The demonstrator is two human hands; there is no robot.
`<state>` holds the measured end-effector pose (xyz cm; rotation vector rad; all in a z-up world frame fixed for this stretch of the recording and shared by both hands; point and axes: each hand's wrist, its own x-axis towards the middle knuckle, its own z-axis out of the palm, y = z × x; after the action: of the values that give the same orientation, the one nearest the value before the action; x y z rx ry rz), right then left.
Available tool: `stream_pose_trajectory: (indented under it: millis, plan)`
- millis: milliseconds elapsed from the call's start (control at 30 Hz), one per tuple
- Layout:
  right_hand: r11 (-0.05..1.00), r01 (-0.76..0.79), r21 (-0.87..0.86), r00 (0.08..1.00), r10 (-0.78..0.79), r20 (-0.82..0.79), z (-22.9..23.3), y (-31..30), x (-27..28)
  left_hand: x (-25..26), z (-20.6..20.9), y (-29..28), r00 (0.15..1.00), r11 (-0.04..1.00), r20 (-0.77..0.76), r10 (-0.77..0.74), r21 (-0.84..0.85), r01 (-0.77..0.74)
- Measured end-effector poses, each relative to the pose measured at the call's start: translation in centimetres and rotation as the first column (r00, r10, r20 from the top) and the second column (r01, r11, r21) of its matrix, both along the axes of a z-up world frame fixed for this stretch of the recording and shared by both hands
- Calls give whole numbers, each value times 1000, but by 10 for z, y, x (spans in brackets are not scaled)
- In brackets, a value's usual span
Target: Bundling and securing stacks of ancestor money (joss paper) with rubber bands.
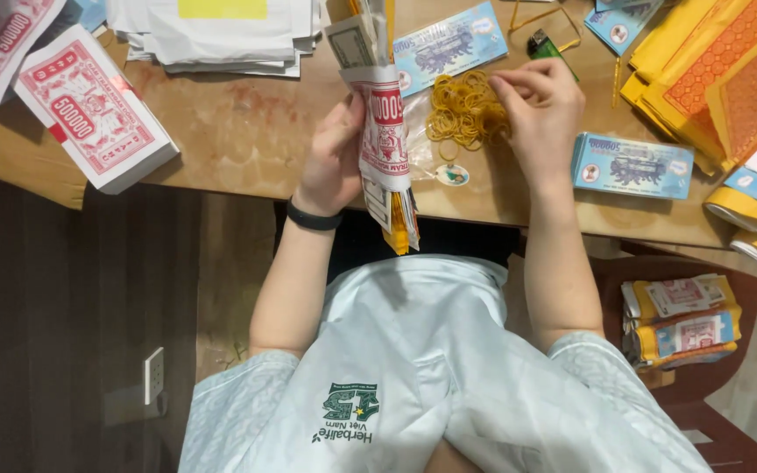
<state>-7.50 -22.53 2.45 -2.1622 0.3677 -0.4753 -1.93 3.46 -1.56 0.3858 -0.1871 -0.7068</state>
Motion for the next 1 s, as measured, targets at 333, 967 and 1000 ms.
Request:
stream_pose_trajectory:
  millis: [333, 967, 1000]
  plan:
    - [689, -327, 647, 940, 309, 146, 28, 19, 4, 3, 10, -44, 978, 981, 122, -168, 120, 153]
    - [688, -233, 687, 949, 316, 5, 5, 2, 9, 8, 6, -60, 995, 987, 94, -32, 160, 16]
    - [703, -233, 671, 952, 306, 10, 4, 1, 10, 8, 6, -61, 996, 986, 90, -17, 168, 2]
